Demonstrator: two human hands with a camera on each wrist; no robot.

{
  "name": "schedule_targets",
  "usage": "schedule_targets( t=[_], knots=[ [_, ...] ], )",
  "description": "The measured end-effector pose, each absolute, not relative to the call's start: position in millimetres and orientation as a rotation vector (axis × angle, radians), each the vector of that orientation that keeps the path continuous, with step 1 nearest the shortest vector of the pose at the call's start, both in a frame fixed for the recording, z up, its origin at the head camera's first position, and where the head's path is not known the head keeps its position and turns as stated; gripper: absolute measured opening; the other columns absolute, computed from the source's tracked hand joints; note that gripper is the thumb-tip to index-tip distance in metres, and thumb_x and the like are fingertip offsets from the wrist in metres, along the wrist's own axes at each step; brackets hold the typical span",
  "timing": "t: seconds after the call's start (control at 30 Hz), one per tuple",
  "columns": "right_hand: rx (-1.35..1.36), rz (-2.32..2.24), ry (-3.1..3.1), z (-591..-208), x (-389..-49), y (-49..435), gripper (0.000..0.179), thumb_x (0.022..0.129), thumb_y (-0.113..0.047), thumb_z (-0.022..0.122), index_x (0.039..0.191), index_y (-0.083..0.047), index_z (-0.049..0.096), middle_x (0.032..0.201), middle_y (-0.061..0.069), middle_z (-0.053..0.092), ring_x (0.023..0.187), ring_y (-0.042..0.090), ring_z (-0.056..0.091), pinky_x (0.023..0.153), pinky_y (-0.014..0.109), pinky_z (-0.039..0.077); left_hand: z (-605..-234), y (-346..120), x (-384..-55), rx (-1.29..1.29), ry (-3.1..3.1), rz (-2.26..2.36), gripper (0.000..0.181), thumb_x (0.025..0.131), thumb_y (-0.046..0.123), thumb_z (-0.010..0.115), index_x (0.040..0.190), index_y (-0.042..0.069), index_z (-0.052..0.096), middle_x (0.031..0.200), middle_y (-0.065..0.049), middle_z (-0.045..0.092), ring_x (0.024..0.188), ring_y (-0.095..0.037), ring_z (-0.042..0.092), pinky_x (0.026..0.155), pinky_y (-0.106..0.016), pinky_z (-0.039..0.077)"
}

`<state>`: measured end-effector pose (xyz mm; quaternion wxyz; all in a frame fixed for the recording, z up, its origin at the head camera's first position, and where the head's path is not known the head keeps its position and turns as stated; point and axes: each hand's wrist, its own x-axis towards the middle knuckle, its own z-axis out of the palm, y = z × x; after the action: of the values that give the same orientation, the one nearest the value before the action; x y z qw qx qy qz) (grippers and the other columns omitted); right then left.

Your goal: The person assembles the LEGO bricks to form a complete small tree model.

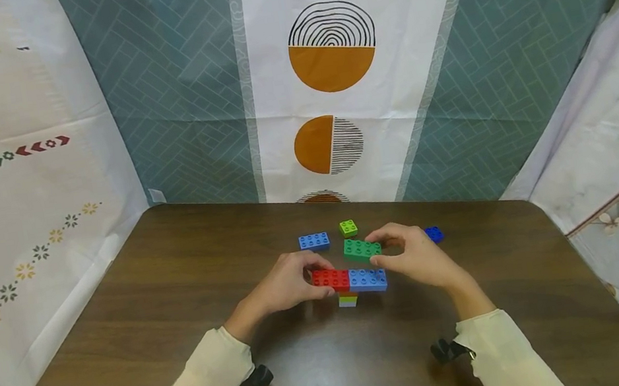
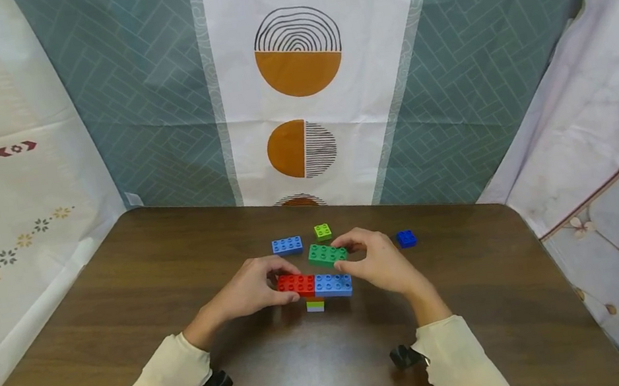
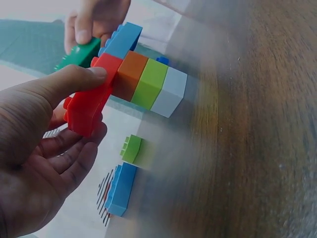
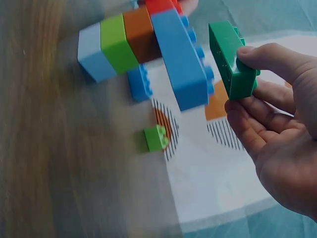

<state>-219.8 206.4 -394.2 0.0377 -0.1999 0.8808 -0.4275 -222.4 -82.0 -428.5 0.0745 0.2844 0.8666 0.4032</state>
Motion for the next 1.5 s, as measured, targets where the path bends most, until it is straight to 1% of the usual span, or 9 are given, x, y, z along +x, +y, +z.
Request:
schedule_targets(
  t=[0.13, 0.27, 0.47, 0.67, 0.83, 1.07, 1.5],
  knots=[
    [-0.686, -1.33, 2.67, -392.1, -211.5, 196.4, 0.032, 0.091, -0.022, 0.079, 0.122, -0.016, 0.071, 0.121, 0.002, 0.069, 0.113, 0.025, 0.063, 0.106, 0.057, 0.052, -428.9, -81.6, -222.1, 0.856, 2.599, 1.218, 0.036, 0.082, 0.025, 0.087, 0.115, 0.017, 0.075, 0.105, 0.005, 0.073, 0.092, -0.013, 0.058, 0.075, -0.026, 0.055],
    [-0.734, -1.34, 2.637, -390.1, -205.0, 187.3, 0.033, 0.09, -0.02, 0.08, 0.122, -0.017, 0.071, 0.122, 0.001, 0.069, 0.114, 0.024, 0.062, 0.108, 0.061, 0.048, -429.3, -81.9, -222.1, 0.854, 2.595, 1.233, 0.038, 0.082, 0.025, 0.087, 0.116, 0.015, 0.075, 0.106, 0.004, 0.073, 0.092, -0.014, 0.06, 0.076, -0.024, 0.056],
    [-0.795, -1.308, 2.632, -394.0, -201.9, 179.5, 0.03, 0.09, -0.02, 0.081, 0.119, -0.019, 0.072, 0.118, -0.003, 0.07, 0.11, 0.02, 0.063, 0.105, 0.058, 0.051, -430.3, -81.2, -221.9, 0.882, 2.61, 1.237, 0.038, 0.081, 0.026, 0.088, 0.112, 0.01, 0.074, 0.101, 0.002, 0.072, 0.087, -0.013, 0.061, 0.073, -0.022, 0.056],
    [-0.813, -1.291, 2.621, -402.4, -202.3, 176.5, 0.029, 0.091, -0.023, 0.08, 0.118, -0.02, 0.072, 0.115, -0.003, 0.069, 0.109, 0.018, 0.064, 0.103, 0.053, 0.053, -430.3, -80.8, -221.7, 0.893, 2.605, 1.244, 0.035, 0.08, 0.024, 0.089, 0.11, 0.011, 0.074, 0.099, 0.002, 0.073, 0.085, -0.011, 0.062, 0.071, -0.022, 0.056],
    [-0.814, -1.292, 2.622, -404.9, -201.6, 175.3, 0.03, 0.09, -0.021, 0.081, 0.118, -0.019, 0.072, 0.115, -0.003, 0.069, 0.108, 0.018, 0.064, 0.103, 0.048, 0.055, -429.6, -80.5, -221.1, 0.876, 2.601, 1.245, 0.035, 0.081, 0.024, 0.089, 0.11, 0.012, 0.075, 0.099, 0.003, 0.072, 0.085, -0.01, 0.062, 0.071, -0.022, 0.056],
    [-0.831, -1.283, 2.659, -406.7, -201.7, 174.6, 0.03, 0.09, -0.02, 0.081, 0.118, -0.018, 0.072, 0.114, -0.004, 0.069, 0.107, 0.017, 0.064, 0.102, 0.047, 0.055, -428.5, -80.6, -221.2, 0.892, 2.595, 1.245, 0.036, 0.081, 0.025, 0.088, 0.111, 0.01, 0.074, 0.101, 0.001, 0.073, 0.086, -0.011, 0.062, 0.072, -0.022, 0.056],
    [-0.846, -1.282, 2.693, -409.7, -199.1, 173.2, 0.033, 0.088, -0.019, 0.083, 0.119, -0.02, 0.072, 0.114, -0.005, 0.069, 0.106, 0.016, 0.064, 0.098, 0.043, 0.057, -429.3, -78.8, -220.9, 0.885, 2.635, 1.213, 0.037, 0.081, 0.026, 0.088, 0.112, 0.012, 0.075, 0.1, 0.003, 0.072, 0.086, -0.011, 0.06, 0.069, -0.022, 0.054]
  ],
)
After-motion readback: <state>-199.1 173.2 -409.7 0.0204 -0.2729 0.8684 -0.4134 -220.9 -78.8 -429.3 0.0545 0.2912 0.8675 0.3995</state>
